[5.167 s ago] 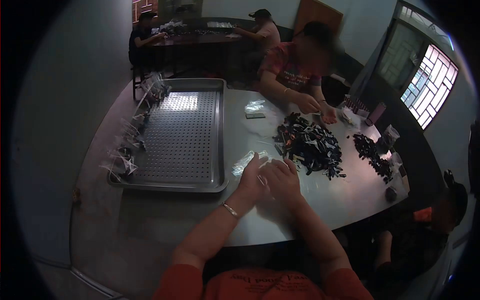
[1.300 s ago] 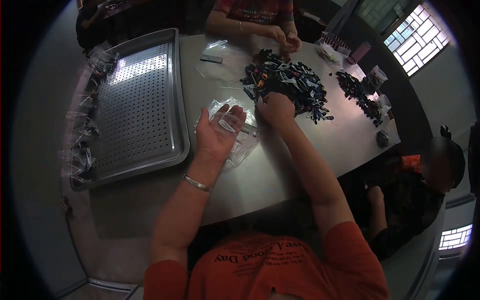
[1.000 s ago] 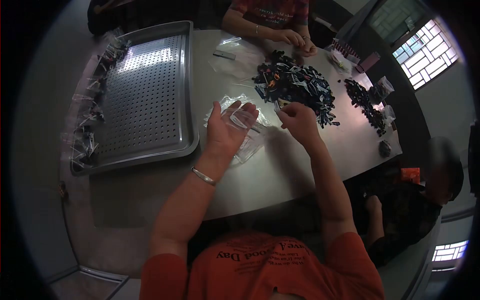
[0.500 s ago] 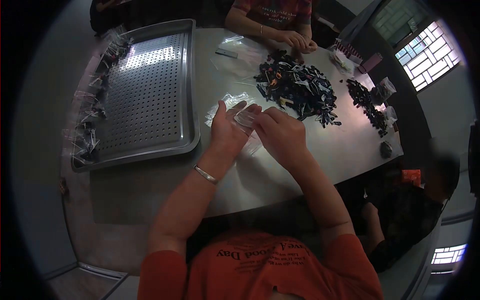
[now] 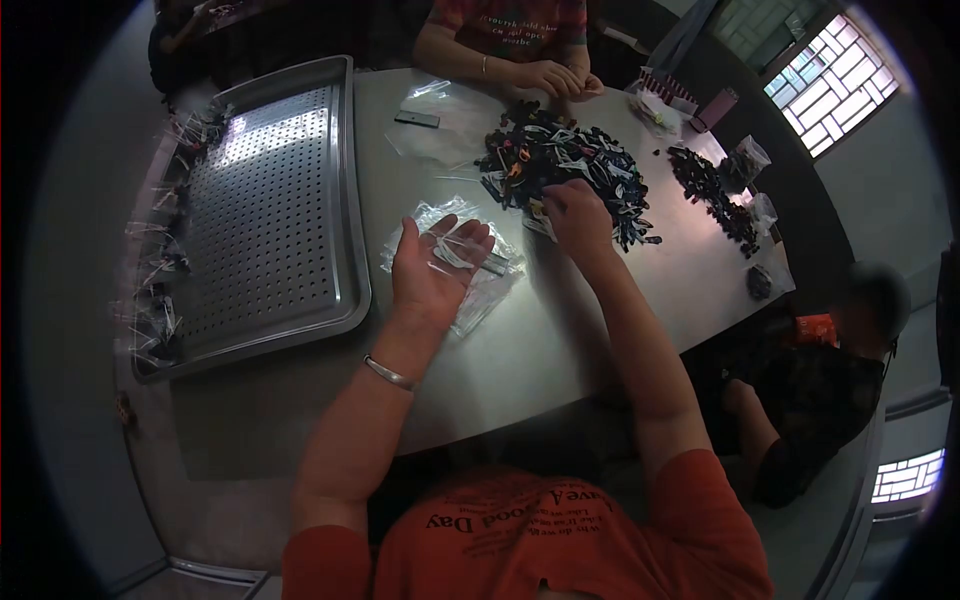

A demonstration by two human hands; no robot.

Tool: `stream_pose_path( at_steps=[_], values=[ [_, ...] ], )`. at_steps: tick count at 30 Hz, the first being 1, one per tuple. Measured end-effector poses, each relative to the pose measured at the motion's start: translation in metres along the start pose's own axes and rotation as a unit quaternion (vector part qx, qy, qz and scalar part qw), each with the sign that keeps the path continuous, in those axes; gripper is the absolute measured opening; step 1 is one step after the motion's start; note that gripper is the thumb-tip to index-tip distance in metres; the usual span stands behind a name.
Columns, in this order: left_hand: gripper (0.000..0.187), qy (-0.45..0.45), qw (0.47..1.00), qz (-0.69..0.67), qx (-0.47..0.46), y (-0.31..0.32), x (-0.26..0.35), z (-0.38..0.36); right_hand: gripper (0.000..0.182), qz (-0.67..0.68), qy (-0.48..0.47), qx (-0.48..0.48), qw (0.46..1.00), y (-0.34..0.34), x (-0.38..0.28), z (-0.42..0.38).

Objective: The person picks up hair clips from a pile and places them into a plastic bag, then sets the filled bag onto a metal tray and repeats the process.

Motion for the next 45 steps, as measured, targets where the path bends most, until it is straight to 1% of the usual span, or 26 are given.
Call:
stream_pose_path(
  at_steps=[2, 4, 5, 7, 11, 14, 16, 17, 19, 20, 22, 23, 25, 26, 28, 29, 33, 35, 36, 37, 38, 39, 41, 43, 44, 45],
  values=[
    [0.057, 0.0, 1.0, 0.003, 0.002, 0.0, 0.0, -0.001, 0.017, -0.013, -0.007, 0.015, 1.0, 0.002, -0.003, 0.01],
    [0.058, 0.001, 1.0, 0.006, 0.004, 0.001, 0.002, 0.0, 0.019, -0.086, -0.007, -0.034, 0.996, 0.013, -0.006, 0.018],
    [0.058, 0.002, 1.0, 0.006, 0.002, 0.0, 0.002, 0.001, 0.019, -0.084, -0.006, -0.034, 0.996, 0.013, -0.006, 0.022],
    [0.059, 0.002, 1.0, 0.006, 0.002, -0.001, 0.002, 0.001, 0.02, -0.129, 0.005, -0.086, 0.988, 0.021, -0.005, 0.027],
    [0.058, -0.003, 1.0, 0.006, 0.016, 0.001, 0.001, -0.003, 0.018, -0.121, -0.039, -0.109, 0.986, 0.021, -0.012, 0.026],
    [0.056, -0.001, 1.0, 0.004, 0.017, 0.001, 0.001, -0.003, 0.014, -0.085, -0.063, -0.073, 0.992, 0.012, -0.013, 0.021],
    [0.056, 0.001, 1.0, 0.0, 0.015, 0.003, 0.001, -0.003, 0.011, 0.01, -0.112, 0.02, 0.993, -0.014, -0.025, 0.011],
    [0.057, 0.003, 1.0, -0.004, 0.016, 0.003, 0.002, -0.002, 0.011, 0.011, -0.114, 0.017, 0.993, -0.016, -0.027, 0.005],
    [0.057, 0.012, 1.0, -0.011, 0.025, -0.001, 0.004, -0.003, 0.01, 0.193, -0.018, -0.047, 0.98, -0.021, -0.027, -0.008],
    [0.058, 0.009, 1.0, -0.01, 0.017, -0.003, 0.003, -0.001, 0.01, 0.241, -0.019, -0.066, 0.968, -0.026, -0.039, -0.017],
    [0.059, 0.006, 1.0, -0.015, 0.005, -0.004, 0.002, 0.003, 0.01, 0.271, -0.028, -0.088, 0.958, -0.041, -0.066, -0.035],
    [0.059, 0.006, 1.0, -0.015, 0.008, -0.005, 0.002, 0.004, 0.012, 0.224, -0.127, -0.079, 0.963, -0.055, -0.091, -0.043],
    [0.059, -0.003, 1.0, -0.024, 0.018, -0.006, -0.002, 0.003, 0.014, 0.211, -0.192, -0.102, 0.953, -0.069, -0.129, -0.058],
    [0.059, -0.005, 1.0, -0.023, 0.017, -0.007, -0.003, 0.003, 0.019, 0.193, -0.195, -0.114, 0.955, -0.069, -0.14, -0.064],
    [0.059, -0.025, 1.0, -0.007, -0.018, -0.002, -0.006, 0.004, 0.02, 0.124, -0.253, -0.108, 0.954, -0.062, -0.155, -0.076],
    [0.059, -0.025, 0.999, -0.005, -0.019, -0.003, -0.007, 0.004, 0.019, 0.083, -0.259, -0.1, 0.957, -0.057, -0.16, -0.077],
    [0.062, -0.048, 0.997, 0.0, -0.055, 0.006, -0.012, 0.001, 0.013, 0.047, -0.276, -0.053, 0.959, -0.04, -0.172, -0.07],
    [0.062, -0.052, 0.996, 0.01, -0.069, 0.009, -0.011, -0.001, 0.013, -0.008, -0.284, -0.033, 0.958, -0.036, -0.177, -0.07],
    [0.063, -0.048, 0.996, 0.007, -0.073, 0.01, -0.009, -0.001, 0.013, -0.009, -0.283, -0.031, 0.959, -0.036, -0.177, -0.07],
    [0.063, -0.046, 0.996, 0.004, -0.077, 0.011, -0.008, -0.001, 0.013, 0.041, -0.284, 0.003, 0.958, -0.045, -0.176, -0.071],
    [0.063, -0.049, 0.996, 0.005, -0.08, 0.012, -0.007, -0.002, 0.014, 0.089, -0.283, 0.037, 0.954, -0.054, -0.173, -0.072],
    [0.063, -0.035, 0.997, 0.001, -0.067, 0.011, -0.003, -0.003, 0.014, 0.083, -0.279, 0.039, 0.956, -0.056, -0.169, -0.073],
    [0.063, -0.018, 0.999, -0.029, -0.034, 0.006, 0.001, 0.001, 0.011, 0.217, -0.171, 0.075, 0.958, -0.076, -0.132, -0.07],
    [0.064, -0.02, 0.995, -0.094, 0.016, 0.005, 0.004, -0.002, 0.009, 0.197, -0.069, 0.038, 0.977, -0.077, -0.087, -0.07],
    [0.066, -0.011, 0.993, -0.113, -0.011, 0.002, 0.01, 0.003, 0.009, 0.195, -0.023, 0.029, 0.98, -0.07, -0.057, -0.072],
    [0.066, -0.016, 0.994, -0.112, -0.014, -0.001, 0.013, 0.006, 0.009, 0.208, 0.018, 0.027, 0.978, -0.067, -0.029, -0.073]
  ],
)
Point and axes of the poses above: each hand's wrist, its own z-axis towards the middle knuckle, its own y-axis out of the palm, x = y × z, the point moved 10 cm from there along z, towards the middle knuckle, and after that the axes turned 3 degrees about -x, right-handed, at the moved point
